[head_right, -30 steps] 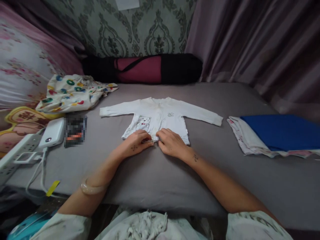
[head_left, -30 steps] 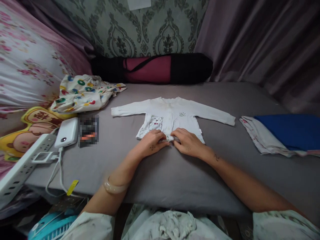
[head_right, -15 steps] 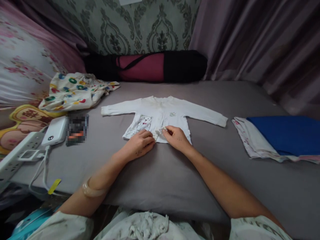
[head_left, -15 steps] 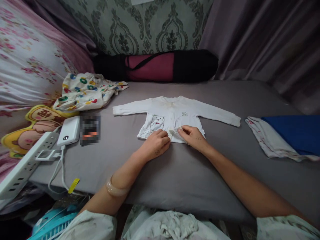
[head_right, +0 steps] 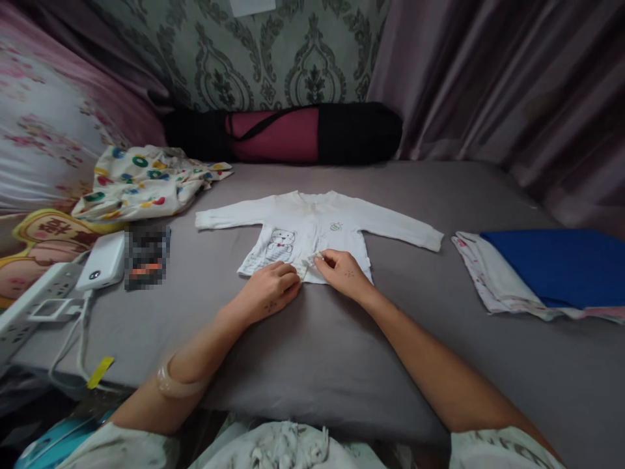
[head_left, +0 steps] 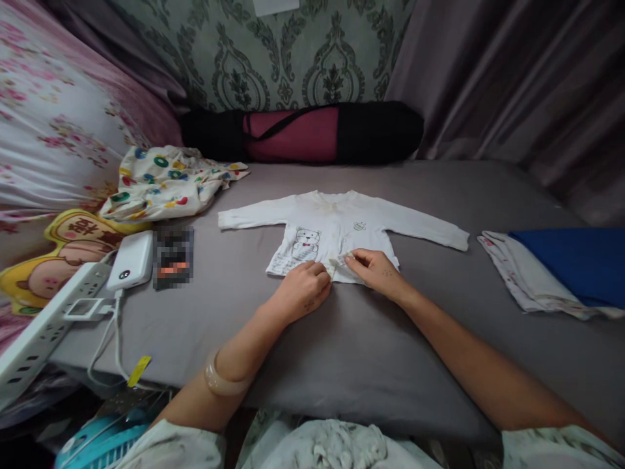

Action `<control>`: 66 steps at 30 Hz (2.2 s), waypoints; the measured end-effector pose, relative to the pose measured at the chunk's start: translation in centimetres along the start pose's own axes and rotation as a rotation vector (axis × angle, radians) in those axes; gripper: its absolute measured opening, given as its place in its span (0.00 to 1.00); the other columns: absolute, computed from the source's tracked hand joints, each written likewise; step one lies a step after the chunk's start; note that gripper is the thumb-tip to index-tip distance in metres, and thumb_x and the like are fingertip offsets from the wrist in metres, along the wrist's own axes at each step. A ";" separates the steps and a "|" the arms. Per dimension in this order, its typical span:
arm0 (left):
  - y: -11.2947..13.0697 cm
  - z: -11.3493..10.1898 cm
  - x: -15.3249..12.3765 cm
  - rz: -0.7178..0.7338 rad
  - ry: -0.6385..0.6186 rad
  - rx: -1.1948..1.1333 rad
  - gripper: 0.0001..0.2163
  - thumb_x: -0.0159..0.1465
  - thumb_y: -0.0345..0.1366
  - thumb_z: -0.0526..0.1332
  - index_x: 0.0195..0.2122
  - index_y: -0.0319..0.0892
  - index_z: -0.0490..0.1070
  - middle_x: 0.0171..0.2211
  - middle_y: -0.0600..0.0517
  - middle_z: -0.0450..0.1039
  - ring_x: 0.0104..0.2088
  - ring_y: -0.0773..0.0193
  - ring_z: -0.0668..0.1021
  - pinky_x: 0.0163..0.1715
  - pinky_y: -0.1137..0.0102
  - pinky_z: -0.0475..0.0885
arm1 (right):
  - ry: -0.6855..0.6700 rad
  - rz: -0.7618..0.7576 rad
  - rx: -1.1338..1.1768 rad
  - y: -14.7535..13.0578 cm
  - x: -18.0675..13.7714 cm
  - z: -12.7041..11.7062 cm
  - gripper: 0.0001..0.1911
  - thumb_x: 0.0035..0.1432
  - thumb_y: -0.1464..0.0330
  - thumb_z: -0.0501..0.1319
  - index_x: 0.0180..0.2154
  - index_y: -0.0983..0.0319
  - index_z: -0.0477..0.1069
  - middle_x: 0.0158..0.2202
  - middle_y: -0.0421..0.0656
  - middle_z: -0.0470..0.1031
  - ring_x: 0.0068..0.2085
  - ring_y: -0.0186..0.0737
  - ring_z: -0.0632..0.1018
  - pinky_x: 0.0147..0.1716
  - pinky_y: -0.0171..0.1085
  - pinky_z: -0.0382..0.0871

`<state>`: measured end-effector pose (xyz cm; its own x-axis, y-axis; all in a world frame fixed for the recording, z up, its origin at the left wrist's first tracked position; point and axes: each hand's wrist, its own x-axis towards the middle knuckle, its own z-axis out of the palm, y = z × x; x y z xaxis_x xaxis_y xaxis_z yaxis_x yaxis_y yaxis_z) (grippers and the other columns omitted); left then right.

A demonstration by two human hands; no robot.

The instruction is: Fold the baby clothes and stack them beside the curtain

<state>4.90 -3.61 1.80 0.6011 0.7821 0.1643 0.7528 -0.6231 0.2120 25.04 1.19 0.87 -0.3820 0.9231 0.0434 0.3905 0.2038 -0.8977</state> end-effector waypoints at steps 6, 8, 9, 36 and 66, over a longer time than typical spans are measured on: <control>0.5 0.3 0.2 -0.020 0.096 -0.020 0.13 0.71 0.36 0.48 0.37 0.41 0.71 0.33 0.48 0.74 0.36 0.61 0.75 0.40 0.66 0.69 | 0.018 -0.038 -0.034 -0.3 -0.1 -0.1 0.16 0.59 0.57 0.56 0.26 0.61 0.68 0.21 0.35 0.62 0.26 0.33 0.63 0.26 0.33 0.56; 0.6 0.2 0.2 0.026 0.035 -0.049 0.13 0.71 0.36 0.48 0.37 0.41 0.72 0.34 0.48 0.74 0.36 0.61 0.75 0.39 0.66 0.69 | 0.004 -0.065 -0.103 -0.4 -0.3 0.1 0.15 0.61 0.59 0.55 0.26 0.61 0.68 0.23 0.36 0.64 0.26 0.33 0.65 0.27 0.33 0.57; 0.7 0.0 0.1 0.045 0.010 -0.065 0.13 0.70 0.36 0.48 0.37 0.42 0.72 0.34 0.48 0.74 0.36 0.61 0.75 0.39 0.66 0.69 | -0.008 -0.090 -0.143 -0.5 -0.5 0.2 0.15 0.62 0.61 0.54 0.27 0.62 0.69 0.24 0.37 0.66 0.27 0.34 0.67 0.28 0.33 0.59; 0.7 0.9 -0.4 -0.289 -0.234 -0.110 0.23 0.71 0.49 0.44 0.66 0.59 0.52 0.70 0.46 0.42 0.68 0.36 0.42 0.60 0.35 0.43 | -0.116 0.008 -0.978 3.3 9.5 -1.1 0.34 0.67 0.56 0.37 0.69 0.65 0.46 0.71 0.48 0.41 0.70 0.49 0.45 0.65 0.57 0.38; -6.6 -1.1 -2.2 -0.918 0.072 -0.132 0.11 0.65 0.41 0.57 0.39 0.39 0.73 0.34 0.47 0.76 0.35 0.60 0.76 0.32 0.70 0.64 | -0.088 -0.022 -0.853 -1.2 14.5 9.0 0.32 0.69 0.60 0.39 0.67 0.71 0.49 0.70 0.51 0.45 0.69 0.48 0.46 0.66 0.47 0.37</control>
<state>-1.68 -1.18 1.08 -0.2367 0.9695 -0.0636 0.8857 0.2423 0.3961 11.51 11.37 -1.36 -0.4471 0.8944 -0.0088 0.8650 0.4299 -0.2590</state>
